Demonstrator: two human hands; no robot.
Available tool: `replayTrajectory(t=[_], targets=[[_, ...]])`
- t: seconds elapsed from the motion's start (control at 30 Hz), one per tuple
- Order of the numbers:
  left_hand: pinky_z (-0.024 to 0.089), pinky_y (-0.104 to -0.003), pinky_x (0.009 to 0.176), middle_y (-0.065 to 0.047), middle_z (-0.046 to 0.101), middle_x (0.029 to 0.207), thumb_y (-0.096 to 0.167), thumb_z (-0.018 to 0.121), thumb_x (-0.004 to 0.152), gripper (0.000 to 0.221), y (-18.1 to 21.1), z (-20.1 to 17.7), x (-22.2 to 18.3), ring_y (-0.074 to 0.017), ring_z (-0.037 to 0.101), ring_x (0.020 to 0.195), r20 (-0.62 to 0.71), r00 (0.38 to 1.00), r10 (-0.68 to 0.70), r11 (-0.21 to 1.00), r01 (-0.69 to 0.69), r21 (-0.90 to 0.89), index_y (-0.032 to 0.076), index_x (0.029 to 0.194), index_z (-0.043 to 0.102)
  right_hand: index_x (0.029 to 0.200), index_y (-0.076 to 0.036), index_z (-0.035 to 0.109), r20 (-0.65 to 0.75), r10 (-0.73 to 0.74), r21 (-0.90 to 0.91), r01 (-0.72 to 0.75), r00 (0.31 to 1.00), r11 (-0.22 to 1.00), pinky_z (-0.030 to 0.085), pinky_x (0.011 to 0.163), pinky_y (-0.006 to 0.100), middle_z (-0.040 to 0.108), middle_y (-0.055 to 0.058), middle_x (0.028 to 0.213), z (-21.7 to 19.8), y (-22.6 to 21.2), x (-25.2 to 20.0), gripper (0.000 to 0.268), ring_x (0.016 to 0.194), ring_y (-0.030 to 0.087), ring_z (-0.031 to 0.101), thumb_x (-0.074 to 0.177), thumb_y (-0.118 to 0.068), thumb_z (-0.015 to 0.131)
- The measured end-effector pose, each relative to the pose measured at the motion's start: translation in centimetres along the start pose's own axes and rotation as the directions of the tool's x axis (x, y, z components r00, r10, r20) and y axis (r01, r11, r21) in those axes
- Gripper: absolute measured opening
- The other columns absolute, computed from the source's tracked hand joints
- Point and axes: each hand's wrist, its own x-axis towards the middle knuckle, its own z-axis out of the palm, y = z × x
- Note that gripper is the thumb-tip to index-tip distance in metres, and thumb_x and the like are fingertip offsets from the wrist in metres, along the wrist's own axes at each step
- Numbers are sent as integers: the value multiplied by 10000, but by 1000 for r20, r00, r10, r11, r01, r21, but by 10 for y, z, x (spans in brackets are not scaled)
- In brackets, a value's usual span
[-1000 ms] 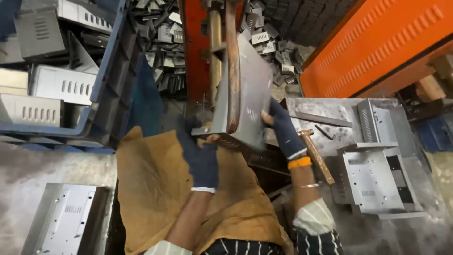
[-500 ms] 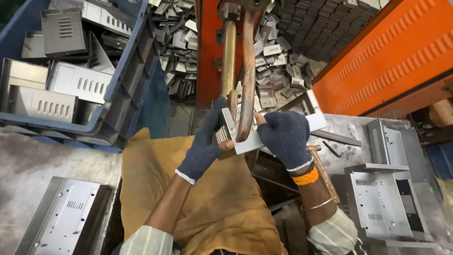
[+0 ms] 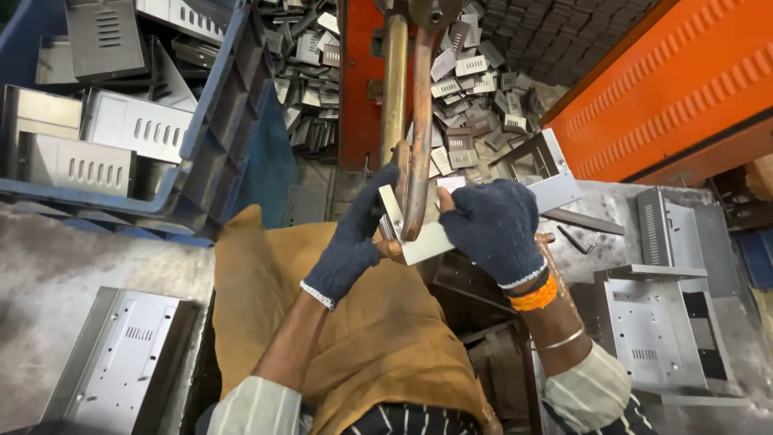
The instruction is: Using a spot welding machine to join metal components into small boxes.
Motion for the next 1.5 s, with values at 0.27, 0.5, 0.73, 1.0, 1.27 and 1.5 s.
replayTrajectory(t=[0.27,0.5,0.73,1.0,1.27,1.5], targets=[[444,-361,1167,-23,553,1483,334,872,793,871,5,0,26,-192,517,1407,-12,972,235,968,-235,-93,116,1529,463,590,-108,671,-17,91,-2,-91,996,996,437,549,497,572,153,547,13,3,19,215,543,372,588,749,-228,754],[437,-354,1150,-59,602,1394,145,564,1009,467,23,1,4,-201,570,1319,-19,948,317,928,-306,212,83,1471,525,628,-105,697,-53,38,42,-35,998,998,434,563,469,577,120,556,10,-3,6,236,545,341,582,812,-238,759],[382,-367,1158,-117,630,1397,403,239,1150,555,-27,-18,-74,-238,559,1341,-478,809,342,905,-421,-65,34,1373,587,609,-40,663,72,424,402,-415,903,816,385,570,390,520,90,537,14,-48,-70,413,540,202,484,951,-261,733],[346,-426,589,-116,508,571,326,683,1009,473,48,-13,-79,-270,468,534,-379,837,395,762,-69,644,35,644,611,1258,9,665,139,679,972,-229,721,43,514,804,279,695,45,1089,69,-23,-113,288,897,105,605,1041,-174,616],[427,-418,471,-129,603,504,417,758,884,395,134,-5,10,-288,548,409,167,870,464,183,-279,943,114,631,763,1596,-17,414,212,362,958,-266,908,106,461,1093,279,553,66,1485,54,-45,-61,686,1305,112,550,962,-60,674],[462,-441,490,-142,583,487,409,758,817,363,140,-9,37,-313,560,429,264,905,334,27,-290,957,94,639,789,1674,-87,247,257,388,927,-339,885,158,512,942,281,442,71,1554,51,-46,-37,977,1149,128,545,808,37,683]])
